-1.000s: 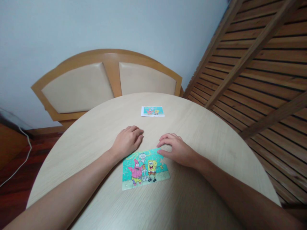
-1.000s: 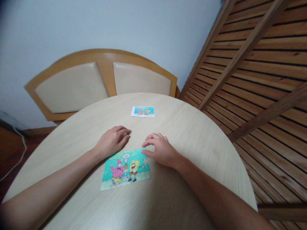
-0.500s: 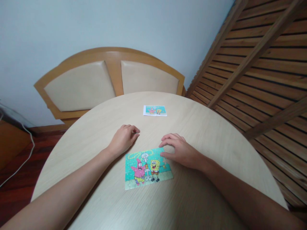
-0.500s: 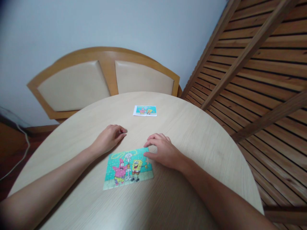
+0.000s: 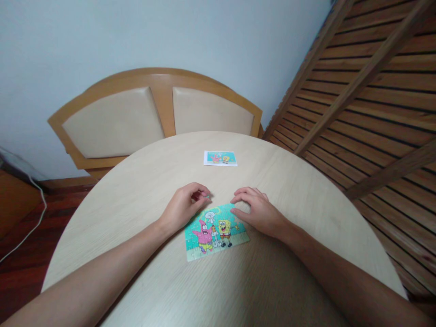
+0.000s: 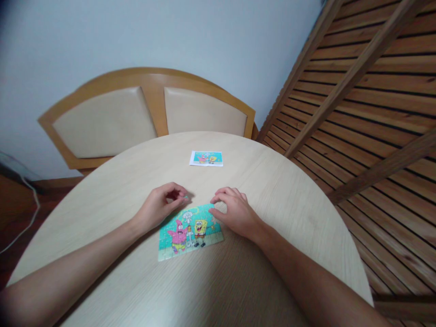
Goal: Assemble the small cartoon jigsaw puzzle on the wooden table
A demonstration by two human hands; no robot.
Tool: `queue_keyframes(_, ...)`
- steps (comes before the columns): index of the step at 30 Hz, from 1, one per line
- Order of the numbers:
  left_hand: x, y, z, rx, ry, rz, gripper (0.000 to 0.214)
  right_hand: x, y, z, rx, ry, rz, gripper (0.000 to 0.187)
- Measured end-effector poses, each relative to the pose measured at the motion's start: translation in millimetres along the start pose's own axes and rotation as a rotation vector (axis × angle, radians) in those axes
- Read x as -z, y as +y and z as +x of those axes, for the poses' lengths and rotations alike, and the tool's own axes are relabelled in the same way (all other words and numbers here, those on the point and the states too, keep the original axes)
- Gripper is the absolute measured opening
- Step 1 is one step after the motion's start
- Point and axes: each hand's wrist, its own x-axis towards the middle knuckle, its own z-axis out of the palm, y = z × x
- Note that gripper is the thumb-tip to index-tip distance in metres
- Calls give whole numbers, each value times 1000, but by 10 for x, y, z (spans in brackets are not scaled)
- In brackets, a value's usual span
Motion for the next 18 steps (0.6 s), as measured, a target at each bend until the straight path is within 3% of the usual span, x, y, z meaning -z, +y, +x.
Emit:
queue_keyframes(4,-149,151,-104,88,-28,-277,20,25,-100,14,103,40,75,9)
queue_keyframes(8,-230,228,-173,114,-43,-354,21,24,-245,-9,173,39,150,16)
queue_keyframes(12,-252,242,-194,130,-56,-427,20,-20,-308,-28,152,50,223,14)
queue_keyframes(15,-243,239,-199,92,-66,-410,17,-26,-295,-18,139,61,247,10)
queue_keyframes(18,-203,251,-213,-38,-82,-200,16,13,-265,3,122,84,269,11)
